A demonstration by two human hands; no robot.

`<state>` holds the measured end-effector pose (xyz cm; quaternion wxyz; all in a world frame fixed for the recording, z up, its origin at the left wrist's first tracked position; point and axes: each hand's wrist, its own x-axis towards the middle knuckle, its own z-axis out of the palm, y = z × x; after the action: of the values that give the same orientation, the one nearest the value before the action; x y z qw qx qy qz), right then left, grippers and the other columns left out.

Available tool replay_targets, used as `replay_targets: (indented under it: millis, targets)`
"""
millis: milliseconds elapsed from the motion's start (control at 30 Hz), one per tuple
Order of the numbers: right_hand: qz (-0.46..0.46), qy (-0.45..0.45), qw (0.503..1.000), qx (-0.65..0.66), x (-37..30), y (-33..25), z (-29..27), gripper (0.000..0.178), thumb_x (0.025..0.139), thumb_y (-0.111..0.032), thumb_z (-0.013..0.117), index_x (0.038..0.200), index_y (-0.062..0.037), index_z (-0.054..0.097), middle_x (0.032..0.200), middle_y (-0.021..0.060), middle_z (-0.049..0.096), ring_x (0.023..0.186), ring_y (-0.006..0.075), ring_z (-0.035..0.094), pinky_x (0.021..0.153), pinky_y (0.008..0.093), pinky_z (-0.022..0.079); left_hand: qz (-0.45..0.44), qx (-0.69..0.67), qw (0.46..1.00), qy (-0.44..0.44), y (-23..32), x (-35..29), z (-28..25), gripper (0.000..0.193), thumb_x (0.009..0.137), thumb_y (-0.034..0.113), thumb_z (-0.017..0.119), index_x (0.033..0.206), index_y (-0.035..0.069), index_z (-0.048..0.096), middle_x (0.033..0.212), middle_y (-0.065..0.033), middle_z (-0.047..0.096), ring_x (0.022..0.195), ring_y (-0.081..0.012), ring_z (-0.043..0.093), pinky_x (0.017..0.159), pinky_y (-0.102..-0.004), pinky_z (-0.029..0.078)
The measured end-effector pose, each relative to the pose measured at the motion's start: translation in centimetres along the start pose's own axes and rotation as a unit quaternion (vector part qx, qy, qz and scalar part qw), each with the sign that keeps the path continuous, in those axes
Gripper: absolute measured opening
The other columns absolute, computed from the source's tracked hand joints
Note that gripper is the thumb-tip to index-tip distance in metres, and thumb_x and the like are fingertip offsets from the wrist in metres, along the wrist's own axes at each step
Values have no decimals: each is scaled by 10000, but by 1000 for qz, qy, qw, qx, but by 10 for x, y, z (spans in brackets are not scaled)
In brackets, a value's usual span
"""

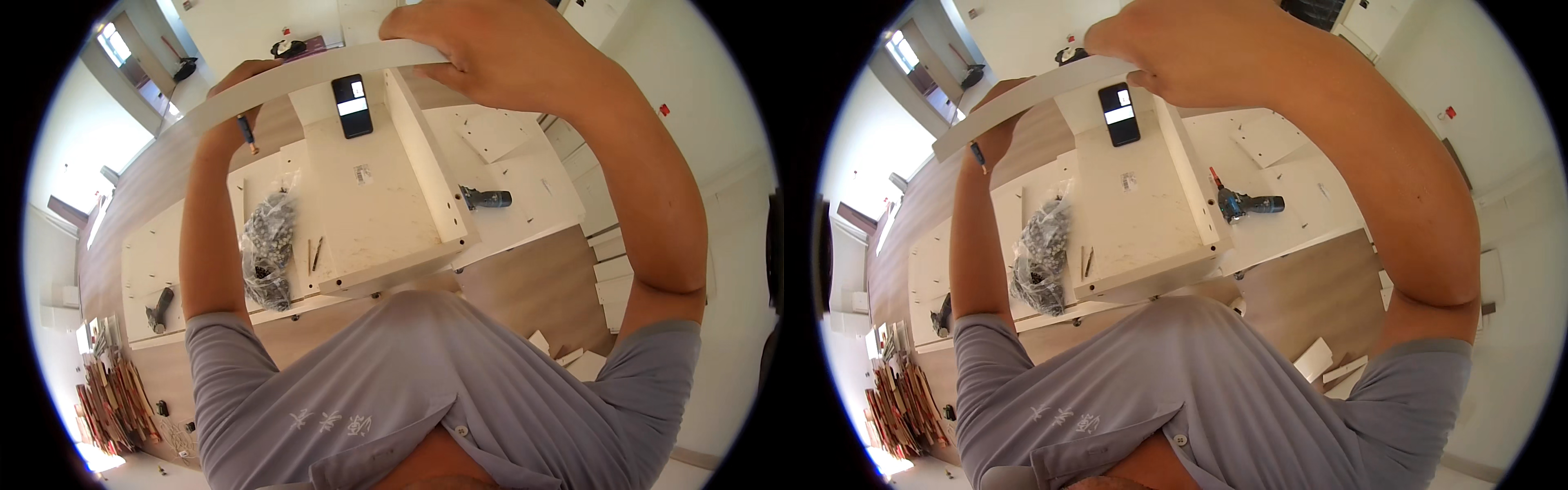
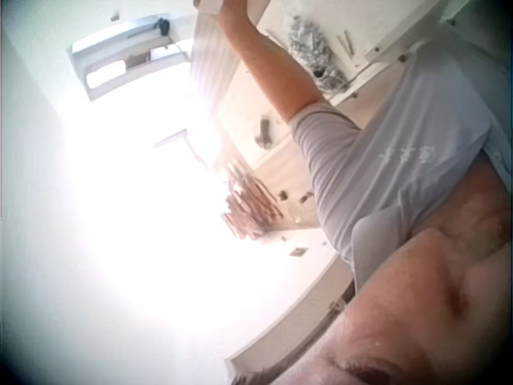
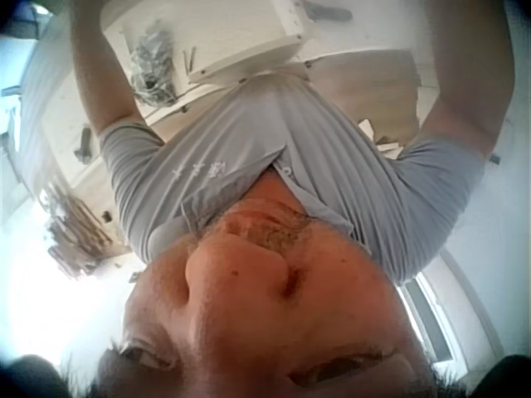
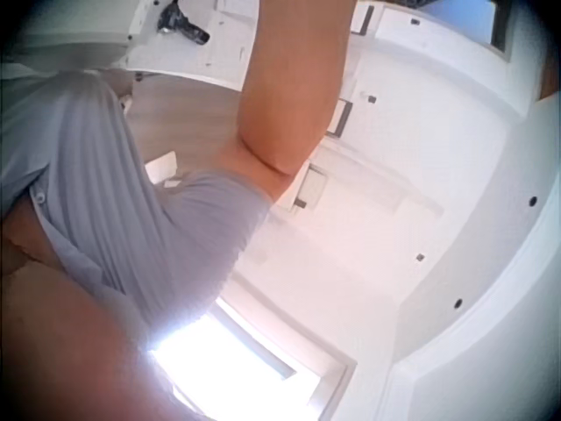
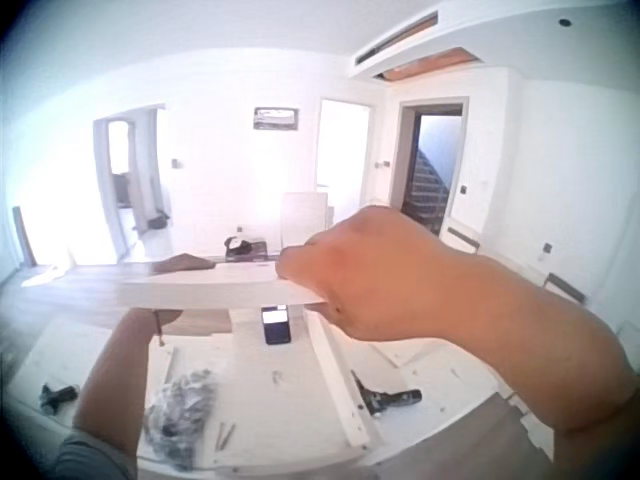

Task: The person assembles a white cabinet by using a power drill to drive screws into wooden panels and then lifting and joining the pieces together.

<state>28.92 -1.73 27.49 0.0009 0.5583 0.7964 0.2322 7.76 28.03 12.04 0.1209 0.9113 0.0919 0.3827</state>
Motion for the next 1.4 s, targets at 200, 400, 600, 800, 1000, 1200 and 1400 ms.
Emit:
replay_targets:
  millis: [200, 400, 600, 800, 1000, 1200, 1400]
  targets:
    - [18, -44, 999, 5, -2, -4, -15, 151, 880, -150, 676, 992, -61, 627, 814, 151, 698, 820, 367, 707, 754, 471, 539, -91, -347, 929, -95, -11, 33, -74, 423, 1013, 170, 577, 1394, -9, 615, 1380, -97, 660, 1220, -215, 643, 1050, -318, 489]
    - [10, -22, 1000, -14, 0, -6, -5, 145, 874, -146, 669, 988, -59, 651, 818, 158, 703, 841, 364, 713, 766, 471, 547, 2, -95, 980, -172, 58, 118, -44, 492, 985, 360, 552, 1356, 38, 529, 1281, -101, 595, 1165, -240, 555, 978, -332, 439]
    - [28, -30, 998, -55, -7, -17, 3, 124, 848, -147, 675, 935, -59, 678, 822, 155, 711, 842, 355, 713, 783, 459, 554, 1, -15, 950, -312, 61, 102, 27, 393, 990, 328, 561, 1262, 44, 555, 1153, -87, 608, 1042, -223, 574, 878, -329, 461]
    - [21, 13, 999, -36, 0, -16, 6, 114, 780, -124, 695, 854, -41, 720, 853, 170, 721, 868, 368, 707, 817, 455, 558, -60, -47, 961, -264, 39, 82, -2, 301, 996, 296, 570, 1169, 50, 581, 1024, -74, 621, 918, -207, 594, 779, -325, 482]
    - [7, 35, 998, -46, -10, -18, 7, 189, 763, -121, 694, 908, -17, 757, 922, 190, 728, 919, 379, 700, 860, 466, 557, -238, -170, 954, 70, -88, 72, 24, 222, 1001, 263, 580, 1075, 56, 607, 896, -61, 635, 795, -190, 613, 680, -321, 504]
    - [43, -7, 999, -23, -6, -27, 0, 168, 777, -152, 706, 876, -21, 743, 840, 202, 711, 860, 397, 697, 822, 472, 561, -572, -349, 728, 144, -213, -41, 147, 176, 1007, 231, 589, 982, 63, 633, 767, -48, 648, 672, -173, 633, 580, -317, 526]
    - [86, -156, 983, -35, -7, -43, -10, 237, 805, -187, 709, 963, -11, 718, 882, 181, 728, 859, 384, 708, 812, 474, 562, -541, -427, 718, 96, -144, -59, 210, 399, 1076, 352, 492, 1314, 52, 605, 1249, -88, 682, 1130, -206, 659, 974, -356, 534]
